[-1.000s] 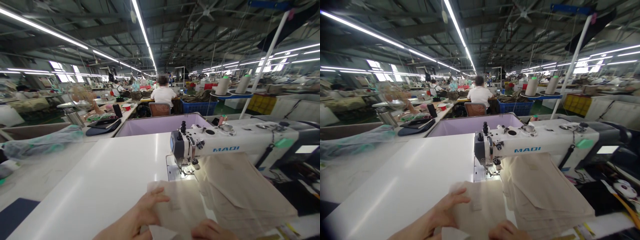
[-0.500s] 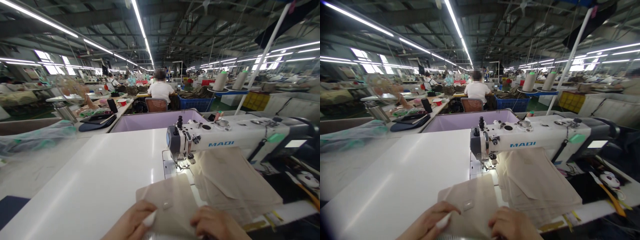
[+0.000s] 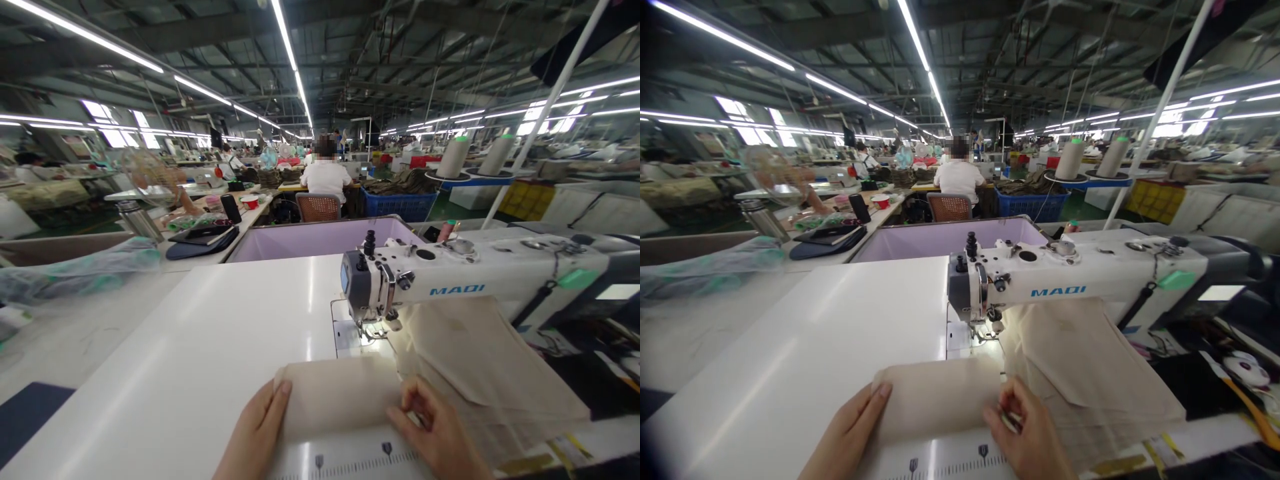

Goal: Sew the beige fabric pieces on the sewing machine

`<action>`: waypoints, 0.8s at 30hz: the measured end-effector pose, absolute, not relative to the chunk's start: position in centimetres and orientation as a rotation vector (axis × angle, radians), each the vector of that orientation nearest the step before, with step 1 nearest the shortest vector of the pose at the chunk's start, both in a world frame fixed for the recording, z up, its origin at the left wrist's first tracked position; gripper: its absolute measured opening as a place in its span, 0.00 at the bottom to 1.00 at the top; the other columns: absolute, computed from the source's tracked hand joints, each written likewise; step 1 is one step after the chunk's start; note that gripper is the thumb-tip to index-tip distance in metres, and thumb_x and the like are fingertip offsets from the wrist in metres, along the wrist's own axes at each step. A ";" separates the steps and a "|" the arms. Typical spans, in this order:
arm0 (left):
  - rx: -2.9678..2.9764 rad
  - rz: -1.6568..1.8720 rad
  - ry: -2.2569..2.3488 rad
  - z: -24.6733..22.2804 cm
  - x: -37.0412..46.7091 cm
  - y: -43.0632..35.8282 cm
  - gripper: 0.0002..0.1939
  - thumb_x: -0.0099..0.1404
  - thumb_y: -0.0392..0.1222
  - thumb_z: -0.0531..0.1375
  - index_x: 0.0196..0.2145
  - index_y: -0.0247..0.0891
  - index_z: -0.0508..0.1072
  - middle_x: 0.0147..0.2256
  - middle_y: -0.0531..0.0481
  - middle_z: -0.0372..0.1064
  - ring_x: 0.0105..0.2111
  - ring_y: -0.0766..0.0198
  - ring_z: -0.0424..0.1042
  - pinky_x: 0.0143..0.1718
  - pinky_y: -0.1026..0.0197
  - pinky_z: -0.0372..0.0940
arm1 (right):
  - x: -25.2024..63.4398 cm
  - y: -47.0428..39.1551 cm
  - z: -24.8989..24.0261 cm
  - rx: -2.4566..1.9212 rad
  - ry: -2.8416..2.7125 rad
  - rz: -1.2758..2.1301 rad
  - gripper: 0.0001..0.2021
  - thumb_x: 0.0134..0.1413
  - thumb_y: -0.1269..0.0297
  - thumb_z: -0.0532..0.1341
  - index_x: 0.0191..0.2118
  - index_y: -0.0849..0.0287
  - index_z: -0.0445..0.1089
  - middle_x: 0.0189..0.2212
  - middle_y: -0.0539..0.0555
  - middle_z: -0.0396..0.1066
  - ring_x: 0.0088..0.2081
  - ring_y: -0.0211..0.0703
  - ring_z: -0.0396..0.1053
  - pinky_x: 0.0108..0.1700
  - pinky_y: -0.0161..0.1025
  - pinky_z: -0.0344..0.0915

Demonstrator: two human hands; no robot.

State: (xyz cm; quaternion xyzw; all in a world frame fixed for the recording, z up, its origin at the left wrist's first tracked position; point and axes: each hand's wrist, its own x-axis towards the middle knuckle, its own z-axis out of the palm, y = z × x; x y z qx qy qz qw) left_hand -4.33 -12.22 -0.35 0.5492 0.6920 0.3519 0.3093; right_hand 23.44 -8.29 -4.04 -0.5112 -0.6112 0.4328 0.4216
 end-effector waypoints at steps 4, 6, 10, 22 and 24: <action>1.524 0.881 1.889 -0.3 -4.0 -12.6 0.22 0.72 0.58 0.48 0.32 0.42 0.72 0.32 0.48 0.75 0.36 0.52 0.75 0.41 0.54 0.70 | 23.0 -8.3 -3.4 -1.307 -1.702 1.082 0.06 0.53 0.59 0.61 0.30 0.54 0.70 0.28 0.49 0.74 0.32 0.42 0.72 0.34 0.33 0.68; 1.590 0.879 1.947 -0.4 -3.7 -12.6 0.21 0.71 0.57 0.48 0.31 0.42 0.70 0.31 0.48 0.74 0.36 0.52 0.74 0.40 0.53 0.69 | 22.9 -7.8 -3.7 -1.356 -1.747 1.068 0.07 0.54 0.60 0.59 0.34 0.54 0.73 0.30 0.50 0.75 0.33 0.43 0.74 0.35 0.35 0.68; 1.641 0.821 2.061 -0.2 -3.3 -12.4 0.18 0.70 0.53 0.48 0.31 0.43 0.70 0.32 0.47 0.73 0.36 0.51 0.74 0.39 0.51 0.68 | 23.0 -7.1 -5.2 -1.410 -1.804 1.080 0.09 0.54 0.58 0.60 0.36 0.54 0.76 0.32 0.52 0.78 0.34 0.47 0.76 0.34 0.37 0.69; 1.282 0.956 2.143 -0.9 -3.7 -13.3 0.24 0.66 0.51 0.52 0.57 0.38 0.64 0.32 0.51 0.71 0.31 0.55 0.74 0.36 0.54 0.68 | 22.8 -7.5 -4.8 -1.451 -1.775 0.975 0.14 0.51 0.48 0.63 0.36 0.50 0.79 0.34 0.50 0.80 0.32 0.45 0.77 0.35 0.33 0.72; 1.280 0.946 2.149 -1.0 -3.6 -13.5 0.24 0.67 0.51 0.51 0.57 0.38 0.64 0.33 0.50 0.71 0.32 0.55 0.74 0.37 0.53 0.68 | 22.7 -7.6 -4.8 -1.463 -1.745 0.957 0.15 0.51 0.47 0.63 0.35 0.50 0.79 0.32 0.50 0.80 0.30 0.43 0.76 0.34 0.32 0.72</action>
